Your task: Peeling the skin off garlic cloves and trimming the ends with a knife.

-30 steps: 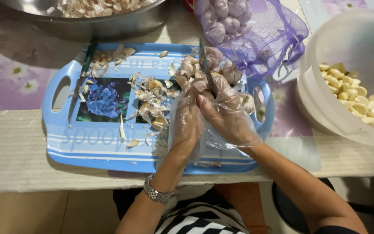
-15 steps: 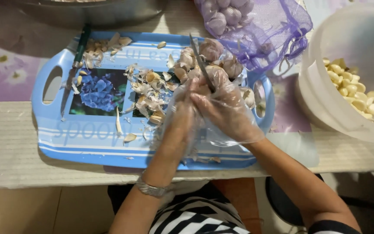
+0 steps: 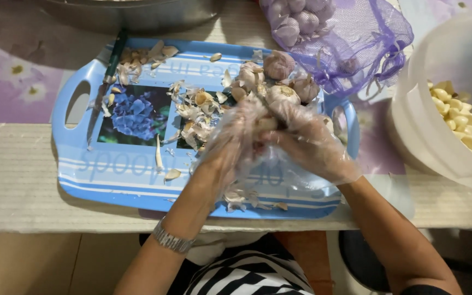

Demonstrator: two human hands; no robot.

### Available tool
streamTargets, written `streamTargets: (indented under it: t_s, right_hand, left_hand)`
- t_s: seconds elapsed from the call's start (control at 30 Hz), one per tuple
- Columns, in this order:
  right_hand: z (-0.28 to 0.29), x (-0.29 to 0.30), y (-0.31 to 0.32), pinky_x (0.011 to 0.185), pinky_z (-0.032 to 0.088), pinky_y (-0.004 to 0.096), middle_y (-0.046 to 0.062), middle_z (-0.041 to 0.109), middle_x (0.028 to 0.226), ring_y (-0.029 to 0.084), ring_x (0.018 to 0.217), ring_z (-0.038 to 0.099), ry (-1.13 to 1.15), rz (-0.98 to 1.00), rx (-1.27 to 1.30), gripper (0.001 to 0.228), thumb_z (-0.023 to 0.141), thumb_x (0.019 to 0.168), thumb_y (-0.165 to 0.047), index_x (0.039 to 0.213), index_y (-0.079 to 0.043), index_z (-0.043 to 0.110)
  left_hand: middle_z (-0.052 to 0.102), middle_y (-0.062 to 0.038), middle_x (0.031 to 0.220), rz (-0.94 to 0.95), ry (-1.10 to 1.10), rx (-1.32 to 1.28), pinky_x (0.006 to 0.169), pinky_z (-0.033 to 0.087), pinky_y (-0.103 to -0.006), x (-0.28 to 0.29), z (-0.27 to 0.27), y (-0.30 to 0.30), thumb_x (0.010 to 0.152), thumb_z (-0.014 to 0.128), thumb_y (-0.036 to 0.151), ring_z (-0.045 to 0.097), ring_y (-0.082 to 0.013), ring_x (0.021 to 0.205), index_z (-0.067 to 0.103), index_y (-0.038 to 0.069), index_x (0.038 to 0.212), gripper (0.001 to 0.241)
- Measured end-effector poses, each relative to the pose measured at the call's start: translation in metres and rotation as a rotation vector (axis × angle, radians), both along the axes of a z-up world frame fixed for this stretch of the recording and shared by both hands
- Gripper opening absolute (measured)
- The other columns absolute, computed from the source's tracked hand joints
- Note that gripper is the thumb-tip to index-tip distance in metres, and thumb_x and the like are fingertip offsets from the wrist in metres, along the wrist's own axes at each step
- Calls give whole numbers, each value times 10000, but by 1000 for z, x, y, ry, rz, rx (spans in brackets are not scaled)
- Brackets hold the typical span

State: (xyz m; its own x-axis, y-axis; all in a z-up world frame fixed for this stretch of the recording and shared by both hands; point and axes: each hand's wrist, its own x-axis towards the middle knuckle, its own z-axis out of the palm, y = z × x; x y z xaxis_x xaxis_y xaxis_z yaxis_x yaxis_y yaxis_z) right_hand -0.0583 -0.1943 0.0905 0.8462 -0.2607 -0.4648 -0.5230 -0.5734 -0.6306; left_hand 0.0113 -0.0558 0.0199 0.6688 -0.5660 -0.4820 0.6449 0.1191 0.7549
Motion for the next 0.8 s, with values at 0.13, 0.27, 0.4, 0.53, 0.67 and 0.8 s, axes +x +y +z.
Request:
streamTargets:
  t_s: [0.13,0.27,0.4,0.53,0.67,0.8]
  right_hand:
    - [-30,4,-17,357,432,208,74,743,837,81,492,551,-440,297,86,225,504,1024,-210,1079,-56,658]
    - [-103,-2,-49,357,374,168,87,627,1001,60,533,469,-753,669,-574,274,396,1086,-218,1278,-56,507]
    - [-101,0,-44,537,389,140,105,467,1287,77,761,448,-845,948,-1644,458,349,1126,-252,1559,-104,332]
    - [-54,2,-22,368,391,254,66,628,754,110,477,466,-491,618,-267,342,395,1060,-324,1106,-78,629]
    - [-58,2,-17,618,558,325,78,665,835,221,798,705,-407,535,-70,189,495,995,-271,1049,-108,574]
    - [-138,1,-54,246,174,154,114,614,1032,-12,380,188,-847,923,-1254,441,385,1108,-330,1535,-225,348]
  left_hand:
    - [687,-218,1293,-10,-122,-283,711,663,-366,-17,17,25,978,603,262,725,-355,1041,681,32,1099,271]
    - [833,-129,1012,-25,-624,272,754,638,-255,-4,-17,30,958,757,248,827,-195,896,611,125,1390,472]
    - [676,-159,1312,206,-1296,498,1000,635,-426,-25,-50,34,857,847,264,659,-290,1223,625,56,1242,491]
    - [536,-153,1371,-9,-1138,581,1038,593,-354,-30,-51,45,879,808,156,661,-213,1129,475,141,1460,670]
    - [478,-117,1458,-69,-1316,632,1181,432,-429,-33,-67,48,852,812,116,525,-228,1302,627,178,1342,527]
    - [435,-89,1524,-116,-1459,670,1289,310,-483,-35,-67,48,831,815,86,423,-238,1431,743,204,1253,444]
